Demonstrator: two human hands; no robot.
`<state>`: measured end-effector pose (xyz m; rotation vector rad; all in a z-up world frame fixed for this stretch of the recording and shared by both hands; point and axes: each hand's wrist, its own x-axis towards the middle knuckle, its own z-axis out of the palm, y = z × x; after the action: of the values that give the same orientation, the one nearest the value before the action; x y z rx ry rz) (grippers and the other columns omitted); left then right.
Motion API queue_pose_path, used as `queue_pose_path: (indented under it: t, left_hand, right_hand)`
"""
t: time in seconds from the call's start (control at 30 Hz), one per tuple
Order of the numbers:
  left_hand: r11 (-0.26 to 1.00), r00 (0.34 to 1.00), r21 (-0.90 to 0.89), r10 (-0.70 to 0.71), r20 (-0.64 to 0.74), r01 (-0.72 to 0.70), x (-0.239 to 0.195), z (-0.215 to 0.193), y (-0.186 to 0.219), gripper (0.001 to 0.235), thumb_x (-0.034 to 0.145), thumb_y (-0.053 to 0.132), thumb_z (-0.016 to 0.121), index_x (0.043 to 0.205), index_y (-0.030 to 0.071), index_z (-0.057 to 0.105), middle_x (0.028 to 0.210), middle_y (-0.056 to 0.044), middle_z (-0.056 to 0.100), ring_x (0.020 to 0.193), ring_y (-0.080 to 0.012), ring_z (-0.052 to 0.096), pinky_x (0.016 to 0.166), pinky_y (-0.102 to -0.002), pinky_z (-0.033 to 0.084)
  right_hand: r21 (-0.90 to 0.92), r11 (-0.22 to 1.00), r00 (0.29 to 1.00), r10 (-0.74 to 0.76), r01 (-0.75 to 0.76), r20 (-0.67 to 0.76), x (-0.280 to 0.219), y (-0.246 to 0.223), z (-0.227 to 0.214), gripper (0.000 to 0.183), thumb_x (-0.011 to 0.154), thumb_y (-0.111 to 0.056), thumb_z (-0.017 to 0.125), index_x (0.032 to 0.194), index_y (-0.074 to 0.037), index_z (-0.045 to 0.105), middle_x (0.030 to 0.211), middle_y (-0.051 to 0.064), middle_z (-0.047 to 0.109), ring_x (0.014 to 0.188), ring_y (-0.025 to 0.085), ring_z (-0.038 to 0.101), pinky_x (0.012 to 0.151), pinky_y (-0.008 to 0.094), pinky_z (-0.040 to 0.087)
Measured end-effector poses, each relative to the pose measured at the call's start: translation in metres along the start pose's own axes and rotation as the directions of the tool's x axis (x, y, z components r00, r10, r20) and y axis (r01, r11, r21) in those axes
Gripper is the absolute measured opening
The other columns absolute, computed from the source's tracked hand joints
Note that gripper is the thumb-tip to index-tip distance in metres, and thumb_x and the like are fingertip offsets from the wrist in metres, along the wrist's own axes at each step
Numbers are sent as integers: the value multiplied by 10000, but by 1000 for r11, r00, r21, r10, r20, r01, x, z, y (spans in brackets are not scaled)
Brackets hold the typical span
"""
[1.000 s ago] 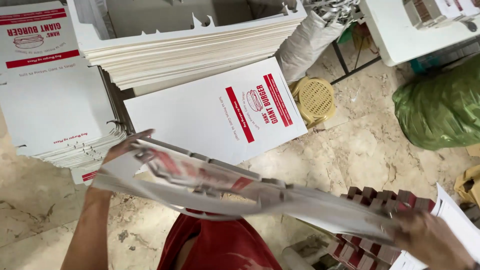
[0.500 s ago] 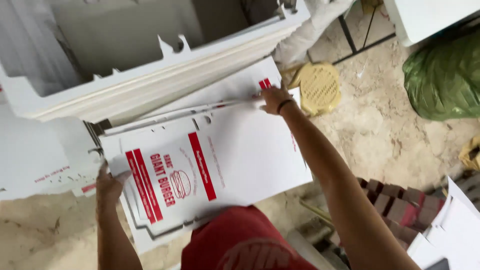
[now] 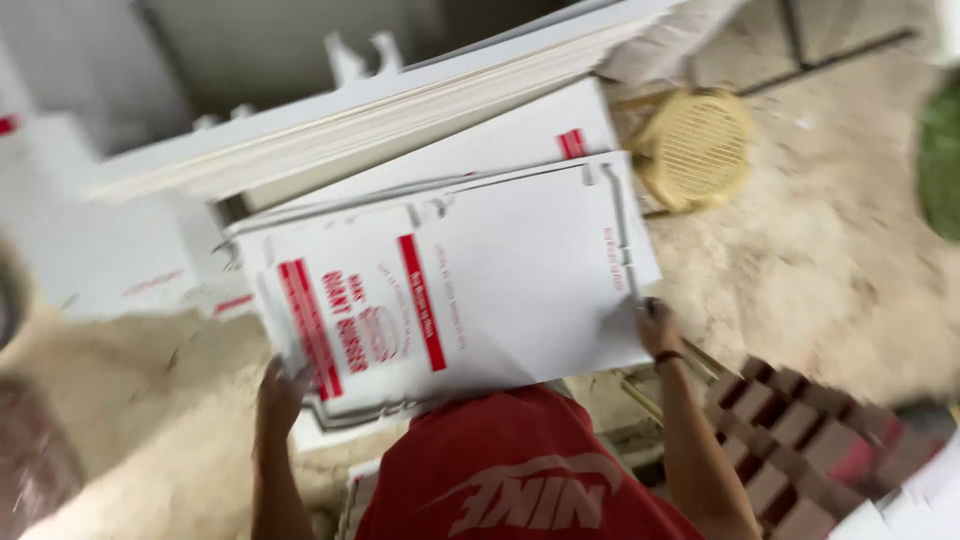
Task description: Manually removing the perforated waste material from stacks of printed cardboard burger box sheets.
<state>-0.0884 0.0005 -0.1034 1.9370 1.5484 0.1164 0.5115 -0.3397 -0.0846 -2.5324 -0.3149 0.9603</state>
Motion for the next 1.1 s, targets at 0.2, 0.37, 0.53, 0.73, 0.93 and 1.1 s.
queue_pose_path:
  t: [0.2,0.37,0.53,0.73,0.93,1.1]
  left_hand:
    - [798,843,-273,-520,139,537,-19,-42,94,888,770,526,846,1487,126,508,1101,-279,716,1105,-394,679,955,-556,522]
    - [758,804,-282,-587,96,588,-13,-36,94,964,708,650,826,1506,208,517,1307,-204,658,1250,-395,604,1030,-557,497]
    - [807,862,-366,-506,-25,463,57,-51,110,911,795,540,792,1559,188,442,1351,-208,628,1281,-397,583,1056,-539,483]
    - [865,869,-385,-432,-241,323,100,-95,169,662,880,213,686,1488,53,481,1213,-244,703,1192,-437,638,1003,-530,521]
    - [930,719,-235,42,-694,-282,70,-74,136,377,946,75,646,1308,-30,634,1117,-220,719,840,-303,723,645,-375,610]
    - [976,923,-198,-156,-352,90,119,-96,157,698,888,284,842,1432,-16,524,1269,-221,641,1152,-462,637,966,-543,537]
  right_hand:
    - [-154,907,901,-413,393,-134,67,11,-11,287,1033,-207,559,1129,22,703,970,340,670,978,506,659,842,609,514]
    - [-388,888,969,-238,246,69,52,-27,-27,398,967,-309,529,1080,-4,758,949,225,764,995,421,724,933,521,562]
    - [-427,893,989,-148,144,23,60,-26,-19,435,936,-424,537,1099,-87,759,990,183,784,1043,400,722,938,531,573]
    - [-474,873,987,-155,114,-48,89,16,-11,460,990,-397,492,1247,-108,742,1049,164,787,1073,399,712,942,522,569]
    - [-430,903,999,-20,2,-38,56,-23,-16,504,1035,-419,497,1293,-30,689,1217,275,712,1165,482,622,1012,562,480]
    - [-501,865,996,-47,1,-79,87,8,-11,507,1047,-405,421,1275,-51,705,1209,255,730,1198,465,633,1057,563,487]
